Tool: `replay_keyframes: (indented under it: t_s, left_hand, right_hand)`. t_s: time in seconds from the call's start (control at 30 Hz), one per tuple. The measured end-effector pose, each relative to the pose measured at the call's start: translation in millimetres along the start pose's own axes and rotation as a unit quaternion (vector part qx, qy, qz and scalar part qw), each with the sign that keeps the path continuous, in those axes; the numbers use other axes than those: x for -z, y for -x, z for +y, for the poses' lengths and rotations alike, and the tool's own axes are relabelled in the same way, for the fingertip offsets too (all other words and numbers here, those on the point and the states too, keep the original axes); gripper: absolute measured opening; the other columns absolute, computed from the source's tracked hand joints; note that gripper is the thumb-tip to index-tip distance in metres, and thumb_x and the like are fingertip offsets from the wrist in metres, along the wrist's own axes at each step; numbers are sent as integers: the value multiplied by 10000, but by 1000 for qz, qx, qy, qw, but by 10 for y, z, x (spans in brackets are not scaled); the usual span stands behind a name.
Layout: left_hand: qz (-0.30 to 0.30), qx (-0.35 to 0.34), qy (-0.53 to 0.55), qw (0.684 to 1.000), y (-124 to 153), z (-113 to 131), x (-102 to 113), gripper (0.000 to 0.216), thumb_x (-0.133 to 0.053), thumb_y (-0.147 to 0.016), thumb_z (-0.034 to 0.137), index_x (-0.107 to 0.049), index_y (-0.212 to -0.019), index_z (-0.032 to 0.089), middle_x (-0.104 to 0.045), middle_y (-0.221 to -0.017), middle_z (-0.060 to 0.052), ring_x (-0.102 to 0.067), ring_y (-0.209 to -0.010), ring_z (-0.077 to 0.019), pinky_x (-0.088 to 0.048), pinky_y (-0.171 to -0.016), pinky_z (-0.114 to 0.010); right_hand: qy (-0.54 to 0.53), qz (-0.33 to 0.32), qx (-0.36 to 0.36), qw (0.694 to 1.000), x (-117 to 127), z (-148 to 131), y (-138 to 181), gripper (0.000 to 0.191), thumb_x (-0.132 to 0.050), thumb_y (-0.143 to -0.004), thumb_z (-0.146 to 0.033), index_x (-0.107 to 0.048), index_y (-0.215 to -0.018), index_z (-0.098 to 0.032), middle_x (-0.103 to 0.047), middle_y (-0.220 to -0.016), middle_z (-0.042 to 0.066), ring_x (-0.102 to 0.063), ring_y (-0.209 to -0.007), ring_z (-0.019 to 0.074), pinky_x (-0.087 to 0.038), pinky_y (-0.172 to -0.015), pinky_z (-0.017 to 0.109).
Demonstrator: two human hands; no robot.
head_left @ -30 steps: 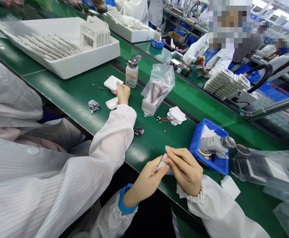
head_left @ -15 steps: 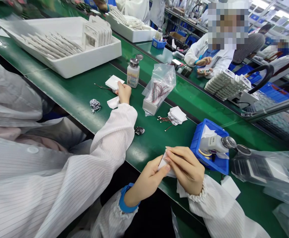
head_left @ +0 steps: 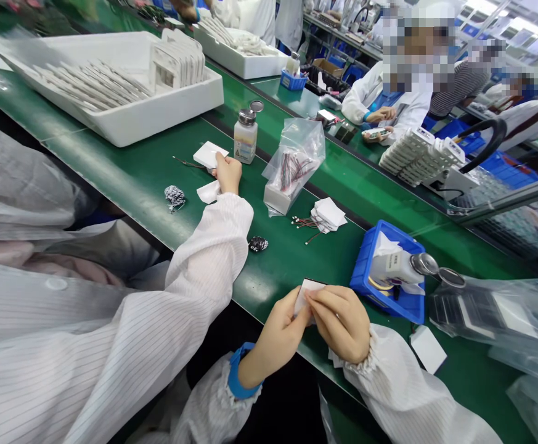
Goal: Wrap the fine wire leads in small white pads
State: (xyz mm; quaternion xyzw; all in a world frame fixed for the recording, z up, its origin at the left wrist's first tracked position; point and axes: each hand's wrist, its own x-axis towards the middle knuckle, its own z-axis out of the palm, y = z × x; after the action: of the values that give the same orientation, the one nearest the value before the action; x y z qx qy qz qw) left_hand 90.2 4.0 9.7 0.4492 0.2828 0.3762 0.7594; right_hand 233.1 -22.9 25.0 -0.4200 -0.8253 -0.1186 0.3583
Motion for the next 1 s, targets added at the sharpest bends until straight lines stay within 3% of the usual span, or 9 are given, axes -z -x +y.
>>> replay_keyframes:
  t_s: [0.2,0.33,0.4,0.5,0.63,0.73,0.8,0.93,1.0]
  left_hand:
    - [-5,-23,-6,1000,-32,-47,52,262,-551,-924,287,-664,-1111,143,-703,-1045,-73,-639,-988,-220,-493,-923,-298]
    - [-44,-16,84,995,-20,-67,165,334,-531,-940,356,-665,-1183,170,-690,-955,-33,-648,-972,-213,-483,-867,-306]
    - [-36,-5,108,993,-34,-91,205,391,-521,-948,453,-677,-1157,161,-685,-907,-38,-651,-911,-199,-491,-805,-290]
    - [5,3,70,998,-42,-126,216,444,-524,-943,534,-692,-1067,143,-690,-903,-57,-622,-832,-172,-501,-772,-263]
    - [9,-17,-46,999,50,-87,147,415,-430,-1002,476,-671,-1109,156,-686,-882,-38,-603,-784,-150,-508,-796,-259]
    - [4,-49,-169,984,-10,167,144,453,-394,-1006,491,-695,-1045,155,-674,-766,-35,-608,-693,-161,-522,-662,-260]
    - [40,-65,-235,969,-261,500,247,448,-448,-980,521,-717,-958,162,-665,-703,-42,-626,-667,-180,-523,-591,-267]
    - [114,-95,-259,954,-1040,1253,624,424,-405,-1014,485,-662,-1038,148,-687,-922,-41,-674,-821,-167,-570,-728,-311]
    - [133,-109,-270,947,-1228,1414,723,474,-389,-1010,527,-664,-1001,141,-703,-914,-33,-691,-847,-157,-573,-737,-302]
  right_hand:
    - [-12,-3,-54,998,-81,-82,-16,353,-565,-923,-89,-602,-1268,-156,-725,-1028,125,-685,-968,231,-615,-752,369]
    - [-12,16,8,1000,-8,-39,-114,314,-533,-961,-172,-588,-1257,-86,-713,-983,152,-696,-966,220,-625,-770,333]
    - [-24,8,50,998,31,-11,-140,298,-502,-972,-177,-596,-1232,-65,-714,-937,144,-705,-959,216,-629,-775,323]
    - [-54,-16,73,996,73,-5,-141,290,-493,-964,-142,-597,-1224,-68,-716,-936,128,-703,-995,214,-635,-785,324]
    - [-52,19,0,998,131,-36,-141,347,-513,-942,-109,-581,-1282,-111,-684,-1027,133,-679,-1046,223,-624,-860,384]
    - [10,4,-31,999,170,-18,-173,393,-572,-893,-57,-601,-1275,-146,-696,-1069,128,-668,-1059,240,-584,-929,449]
    - [22,-33,-30,999,178,15,-192,370,-561,-900,-53,-611,-1256,-141,-714,-1062,127,-674,-1022,236,-573,-909,453]
    - [3,-49,-5,999,164,61,-200,292,-540,-910,-44,-617,-1188,-91,-725,-986,141,-673,-933,222,-572,-822,414]
    - [1,-46,3,999,155,66,-200,270,-550,-900,-35,-617,-1159,-75,-719,-948,145,-667,-903,221,-570,-789,398]
